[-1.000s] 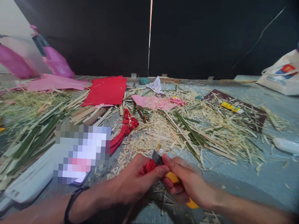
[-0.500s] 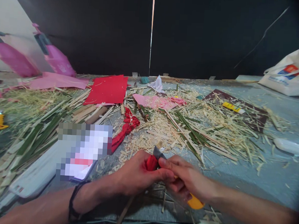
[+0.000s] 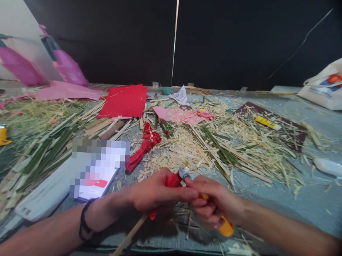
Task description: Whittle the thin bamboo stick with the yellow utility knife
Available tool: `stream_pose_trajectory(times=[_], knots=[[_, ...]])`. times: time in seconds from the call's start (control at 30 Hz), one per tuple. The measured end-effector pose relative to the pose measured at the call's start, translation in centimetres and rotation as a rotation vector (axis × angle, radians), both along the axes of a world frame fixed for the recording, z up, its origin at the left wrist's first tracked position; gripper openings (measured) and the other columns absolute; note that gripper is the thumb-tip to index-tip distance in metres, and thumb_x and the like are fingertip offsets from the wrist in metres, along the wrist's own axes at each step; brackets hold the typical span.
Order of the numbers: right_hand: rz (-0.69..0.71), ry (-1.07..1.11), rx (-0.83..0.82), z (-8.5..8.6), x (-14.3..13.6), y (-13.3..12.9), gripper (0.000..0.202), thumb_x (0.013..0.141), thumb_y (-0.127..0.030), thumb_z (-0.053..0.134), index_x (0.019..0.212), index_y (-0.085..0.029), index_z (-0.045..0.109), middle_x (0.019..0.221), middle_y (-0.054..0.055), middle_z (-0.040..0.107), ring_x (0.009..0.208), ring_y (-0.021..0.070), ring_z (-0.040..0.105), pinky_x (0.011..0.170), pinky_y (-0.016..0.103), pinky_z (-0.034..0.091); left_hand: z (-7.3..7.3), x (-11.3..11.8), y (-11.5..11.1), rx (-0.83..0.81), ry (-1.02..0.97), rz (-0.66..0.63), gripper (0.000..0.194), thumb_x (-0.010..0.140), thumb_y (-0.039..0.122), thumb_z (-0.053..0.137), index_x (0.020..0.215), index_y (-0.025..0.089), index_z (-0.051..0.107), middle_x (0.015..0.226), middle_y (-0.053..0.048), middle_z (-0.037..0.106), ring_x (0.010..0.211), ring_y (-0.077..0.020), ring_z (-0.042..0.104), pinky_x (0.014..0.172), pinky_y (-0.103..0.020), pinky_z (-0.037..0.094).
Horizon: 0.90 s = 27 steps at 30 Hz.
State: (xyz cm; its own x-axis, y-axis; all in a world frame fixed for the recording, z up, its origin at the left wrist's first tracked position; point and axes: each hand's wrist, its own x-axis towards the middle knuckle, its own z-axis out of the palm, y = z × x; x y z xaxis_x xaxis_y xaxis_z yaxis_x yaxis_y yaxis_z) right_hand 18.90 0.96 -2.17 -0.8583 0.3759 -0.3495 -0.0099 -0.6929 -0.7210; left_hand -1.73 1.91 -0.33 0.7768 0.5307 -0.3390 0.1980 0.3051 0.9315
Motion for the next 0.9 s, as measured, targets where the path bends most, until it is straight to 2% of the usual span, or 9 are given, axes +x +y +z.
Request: stream_pose_trajectory(times=[0.13, 0.27, 0.37, 0.47, 0.57, 0.67, 0.77, 0.83, 0.9], knots=[[0.269, 0.146, -0.089, 0.6, 1.0, 0.8, 0.063, 0.09, -0.073, 0.053, 0.06, -0.021, 0.034, 0.043, -0.012, 0.022, 0.03, 0.0037, 0.013, 0.027, 0.016, 0.018, 0.8, -0.4, -0.3, -0.114, -0.101, -0.087, 0.047, 0.082, 0.056, 0.074, 0.064, 0.019, 0.051, 0.049, 0.008, 0.037, 0.042, -0.0066, 0.03, 0.04, -0.026, 0.018], [0.272, 0.09, 0.051, 1.2, 1.3, 0.9, 0.061, 0.093, -0.07, 0.051, 0.061, -0.02, 0.037, 0.046, -0.011, 0.025, 0.033, 0.0031, 0.016, 0.029, 0.015, 0.016, 1.6, -0.5, -0.4, -0.092, -0.094, -0.168, 0.052, 0.087, 0.056, 0.066, 0.057, 0.02, 0.043, 0.047, 0.006, 0.036, 0.043, -0.0072, 0.027, 0.042, -0.028, 0.015], [0.158, 0.04, 0.161, 0.9, 1.2, 0.7, 0.061, 0.093, -0.069, 0.053, 0.061, -0.02, 0.038, 0.045, -0.011, 0.027, 0.034, 0.0036, 0.021, 0.03, 0.015, 0.017, 1.4, -0.4, -0.3, -0.086, -0.07, -0.104, 0.056, 0.09, 0.055, 0.062, 0.053, 0.02, 0.04, 0.045, 0.006, 0.035, 0.041, -0.0071, 0.027, 0.042, -0.028, 0.018], [0.045, -0.02, 0.221, 0.5, 1.0, 0.6, 0.059, 0.094, -0.068, 0.053, 0.063, -0.02, 0.038, 0.047, -0.011, 0.028, 0.037, 0.0034, 0.019, 0.031, 0.015, 0.016, 0.5, -0.2, -0.2, -0.048, -0.077, -0.026, 0.052, 0.09, 0.051, 0.061, 0.052, 0.019, 0.046, 0.043, 0.006, 0.04, 0.041, -0.0075, 0.033, 0.041, -0.025, 0.024], [0.022, -0.005, 0.253, 0.3, 1.1, 0.6, 0.059, 0.094, -0.065, 0.056, 0.062, -0.02, 0.038, 0.047, -0.011, 0.028, 0.037, 0.0034, 0.018, 0.032, 0.015, 0.015, -0.3, -0.1, -0.3, -0.077, -0.09, 0.042, 0.047, 0.088, 0.046, 0.062, 0.052, 0.019, 0.049, 0.043, 0.005, 0.044, 0.039, -0.0081, 0.038, 0.04, -0.024, 0.027], [-0.029, 0.06, 0.31, 0.4, 1.0, 0.6, 0.057, 0.095, -0.058, 0.06, 0.06, -0.02, 0.036, 0.046, -0.011, 0.027, 0.036, 0.0036, 0.02, 0.032, 0.015, 0.018, -0.4, 0.1, -0.6, -0.157, -0.101, 0.095, 0.05, 0.086, 0.049, 0.064, 0.05, 0.02, 0.046, 0.04, 0.006, 0.04, 0.036, -0.0078, 0.036, 0.038, -0.024, 0.027], [-0.339, 0.01, 0.362, 0.5, 0.5, 0.4, 0.043, 0.093, -0.052, 0.067, 0.075, -0.02, 0.044, 0.048, -0.013, 0.029, 0.036, 0.0037, 0.019, 0.033, 0.014, 0.02, 0.1, 0.2, -1.0, -0.173, -0.052, 0.137, 0.051, 0.083, 0.05, 0.07, 0.052, 0.02, 0.044, 0.042, 0.008, 0.039, 0.036, -0.0065, 0.033, 0.039, -0.024, 0.023], [-0.53, -0.061, 0.407, 0.7, 0.1, 0.4, 0.038, 0.089, -0.051, 0.072, 0.093, -0.022, 0.048, 0.049, -0.014, 0.031, 0.037, 0.004, 0.017, 0.033, 0.014, 0.021, 0.3, 0.2, -1.1, -0.114, 0.002, 0.09, 0.05, 0.084, 0.05, 0.07, 0.053, 0.019, 0.046, 0.043, 0.007, 0.041, 0.038, -0.0066, 0.035, 0.039, -0.024, 0.022], [-0.575, -0.11, 0.457, 0.9, -0.2, 0.4, 0.041, 0.088, -0.05, 0.074, 0.108, -0.022, 0.05, 0.049, -0.015, 0.033, 0.036, 0.0043, 0.019, 0.034, 0.014, 0.021, 0.5, 0.1, -1.0, -0.032, 0.042, -0.003, 0.052, 0.088, 0.051, 0.065, 0.051, 0.018, 0.048, 0.042, 0.006, 0.041, 0.038, -0.0069, 0.035, 0.04, -0.024, 0.022]])
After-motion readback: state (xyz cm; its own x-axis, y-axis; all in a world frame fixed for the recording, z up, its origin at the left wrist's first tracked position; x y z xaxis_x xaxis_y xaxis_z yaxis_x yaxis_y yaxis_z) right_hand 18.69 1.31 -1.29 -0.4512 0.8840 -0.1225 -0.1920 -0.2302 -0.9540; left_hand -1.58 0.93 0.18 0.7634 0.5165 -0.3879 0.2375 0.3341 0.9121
